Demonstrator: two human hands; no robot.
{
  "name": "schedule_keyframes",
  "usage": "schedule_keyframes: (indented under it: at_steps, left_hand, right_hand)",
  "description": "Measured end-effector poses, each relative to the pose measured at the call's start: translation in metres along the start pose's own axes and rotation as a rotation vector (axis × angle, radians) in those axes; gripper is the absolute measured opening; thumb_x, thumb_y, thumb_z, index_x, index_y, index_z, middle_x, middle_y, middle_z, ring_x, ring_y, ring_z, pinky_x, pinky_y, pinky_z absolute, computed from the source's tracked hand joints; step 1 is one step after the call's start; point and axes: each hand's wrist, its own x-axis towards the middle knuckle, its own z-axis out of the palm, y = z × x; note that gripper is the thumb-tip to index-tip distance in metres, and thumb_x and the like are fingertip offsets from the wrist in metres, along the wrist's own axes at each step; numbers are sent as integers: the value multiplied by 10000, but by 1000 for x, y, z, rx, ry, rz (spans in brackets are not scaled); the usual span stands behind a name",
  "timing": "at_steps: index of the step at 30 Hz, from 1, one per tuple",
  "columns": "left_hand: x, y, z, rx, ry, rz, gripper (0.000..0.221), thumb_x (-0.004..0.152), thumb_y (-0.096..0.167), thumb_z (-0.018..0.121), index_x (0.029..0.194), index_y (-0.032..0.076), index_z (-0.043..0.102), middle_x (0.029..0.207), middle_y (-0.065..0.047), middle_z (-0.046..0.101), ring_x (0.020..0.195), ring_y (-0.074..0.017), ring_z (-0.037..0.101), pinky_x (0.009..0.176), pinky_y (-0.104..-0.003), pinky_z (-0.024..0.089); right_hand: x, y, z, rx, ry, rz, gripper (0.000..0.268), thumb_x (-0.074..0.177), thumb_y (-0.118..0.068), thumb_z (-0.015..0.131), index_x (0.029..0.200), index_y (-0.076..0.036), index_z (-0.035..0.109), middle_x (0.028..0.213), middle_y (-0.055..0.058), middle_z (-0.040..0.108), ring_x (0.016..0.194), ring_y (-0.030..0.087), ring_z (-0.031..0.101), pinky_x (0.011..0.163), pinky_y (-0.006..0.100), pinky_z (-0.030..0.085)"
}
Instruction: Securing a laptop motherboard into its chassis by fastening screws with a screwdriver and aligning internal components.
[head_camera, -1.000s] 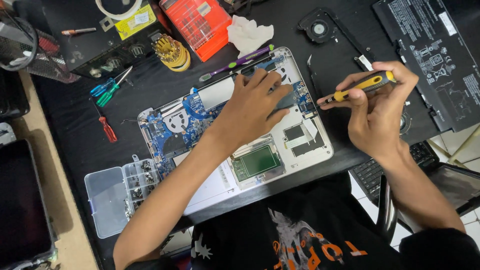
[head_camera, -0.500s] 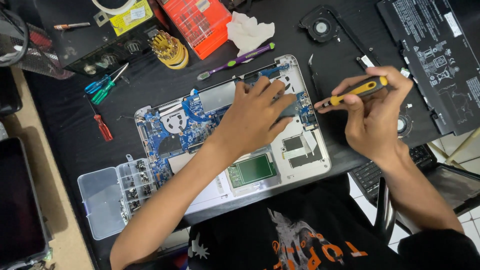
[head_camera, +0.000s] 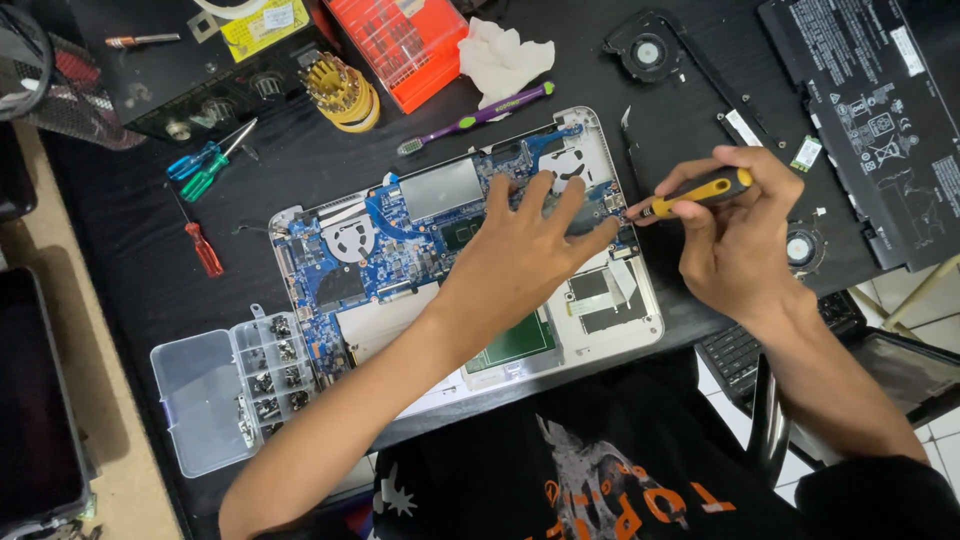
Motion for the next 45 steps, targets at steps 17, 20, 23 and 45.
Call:
schedule_keyframes:
  at_steps: [17, 20, 23, 45]
  left_hand:
    - [-2, 10, 0, -33, -16, -66, 670, 878, 184, 741, 1492, 282, 490, 1420, -154, 510, 1262, -373, 532, 981, -589, 488]
    - [0, 9, 4, -102, -6, -89, 668, 817, 171, 771, 1434, 288, 546, 1411, -150, 513, 1247, -383, 532, 966, -601, 481]
    - [3, 11, 8, -270, 101, -159, 431, 871, 210, 776, 1278, 250, 640, 1343, -105, 567, 1215, -357, 557, 946, -576, 458]
    - [8, 35, -11, -954, 515, -397, 112, 945, 237, 780, 995, 141, 751, 949, 14, 718, 933, -176, 657, 850, -347, 403]
  right_hand:
    - [-5, 15, -4, -89, -148, -99, 438, 1119, 28, 472, 1430, -140, 213, 1094, 304, 604, 929, 358, 736, 747, 369, 632]
    - [-4, 11, -5, -61, -122, -87, 464, 1096, 137, 453, 1397, -108, 198, 1076, 309, 587, 906, 387, 745, 786, 416, 645]
    - [-2, 7, -3, 18, -53, -91, 496, 1089, 171, 446, 1412, -114, 201, 1065, 310, 572, 890, 400, 721, 821, 460, 671]
    - [7, -29, 11, -38, 360, -131, 275, 1167, -246, 424, 1313, -83, 258, 839, 230, 584, 710, 325, 655, 610, 338, 506]
